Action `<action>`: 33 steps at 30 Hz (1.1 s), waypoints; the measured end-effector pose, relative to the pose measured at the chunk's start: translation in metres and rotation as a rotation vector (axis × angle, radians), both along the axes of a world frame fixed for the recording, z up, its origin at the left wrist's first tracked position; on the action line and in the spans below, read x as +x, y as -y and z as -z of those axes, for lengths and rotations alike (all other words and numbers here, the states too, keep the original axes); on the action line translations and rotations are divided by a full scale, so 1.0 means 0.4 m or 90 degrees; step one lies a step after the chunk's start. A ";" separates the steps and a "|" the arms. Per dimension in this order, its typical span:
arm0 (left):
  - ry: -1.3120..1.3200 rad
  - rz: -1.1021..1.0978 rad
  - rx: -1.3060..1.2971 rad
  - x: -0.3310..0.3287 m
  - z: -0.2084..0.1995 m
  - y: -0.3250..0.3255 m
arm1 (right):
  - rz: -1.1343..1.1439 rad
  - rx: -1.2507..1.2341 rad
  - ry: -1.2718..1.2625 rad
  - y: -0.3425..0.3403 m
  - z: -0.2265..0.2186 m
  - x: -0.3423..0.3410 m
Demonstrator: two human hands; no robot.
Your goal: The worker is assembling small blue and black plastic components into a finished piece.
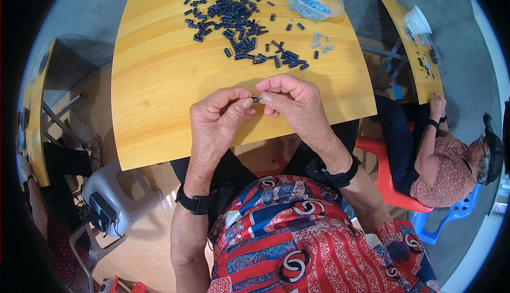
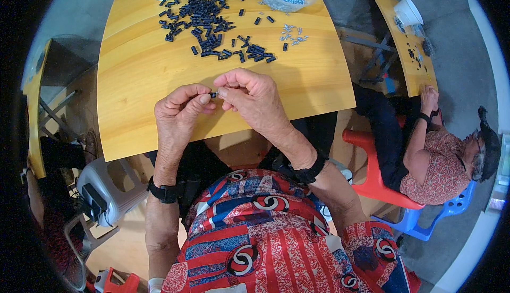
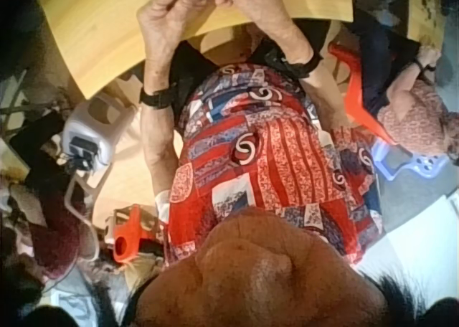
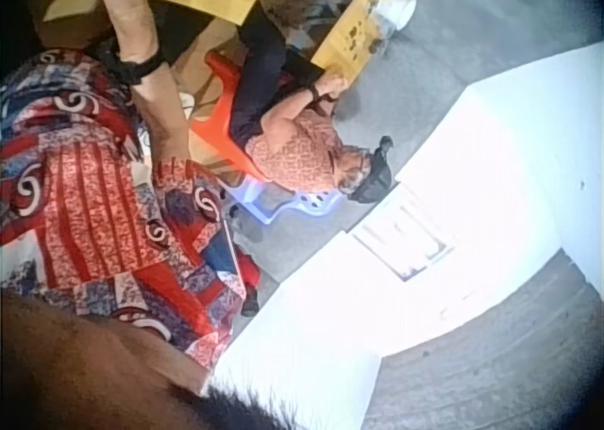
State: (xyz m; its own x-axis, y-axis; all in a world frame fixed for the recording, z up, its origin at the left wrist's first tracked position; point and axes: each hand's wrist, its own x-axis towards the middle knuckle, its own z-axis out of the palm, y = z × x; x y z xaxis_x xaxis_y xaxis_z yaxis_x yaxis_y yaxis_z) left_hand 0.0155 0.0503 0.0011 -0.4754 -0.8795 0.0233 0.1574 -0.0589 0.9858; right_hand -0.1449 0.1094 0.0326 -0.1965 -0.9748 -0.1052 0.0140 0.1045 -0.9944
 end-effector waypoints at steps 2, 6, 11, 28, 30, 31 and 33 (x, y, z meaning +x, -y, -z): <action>-0.015 -0.004 0.028 0.003 0.001 0.000 | 0.012 0.000 -0.002 0.000 0.002 0.004; -0.014 -0.003 0.054 0.007 -0.003 0.002 | 0.015 -0.029 -0.011 -0.001 0.008 0.015; -0.010 -0.004 0.028 0.002 0.006 0.002 | 0.032 -0.046 -0.016 0.001 0.011 0.020; 0.006 0.004 0.004 -0.005 0.005 -0.002 | 0.049 -0.086 -0.146 0.000 0.002 0.026; 0.002 0.003 0.008 -0.006 0.003 -0.002 | 0.046 -0.082 -0.148 0.000 -0.001 0.028; 0.016 0.009 0.001 -0.007 0.003 -0.001 | 0.046 -0.087 -0.168 0.000 -0.001 0.027; 0.029 0.015 -0.006 -0.008 0.006 0.000 | 0.046 -0.090 -0.188 0.002 -0.004 0.023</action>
State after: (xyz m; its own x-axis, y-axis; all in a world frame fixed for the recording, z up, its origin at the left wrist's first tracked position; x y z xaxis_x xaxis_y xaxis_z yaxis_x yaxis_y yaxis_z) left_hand 0.0124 0.0502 -0.0014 -0.4972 -0.8676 0.0095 0.1105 -0.0525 0.9925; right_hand -0.1356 0.1084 0.0343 -0.2676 -0.9581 0.1018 -0.2748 -0.0254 -0.9612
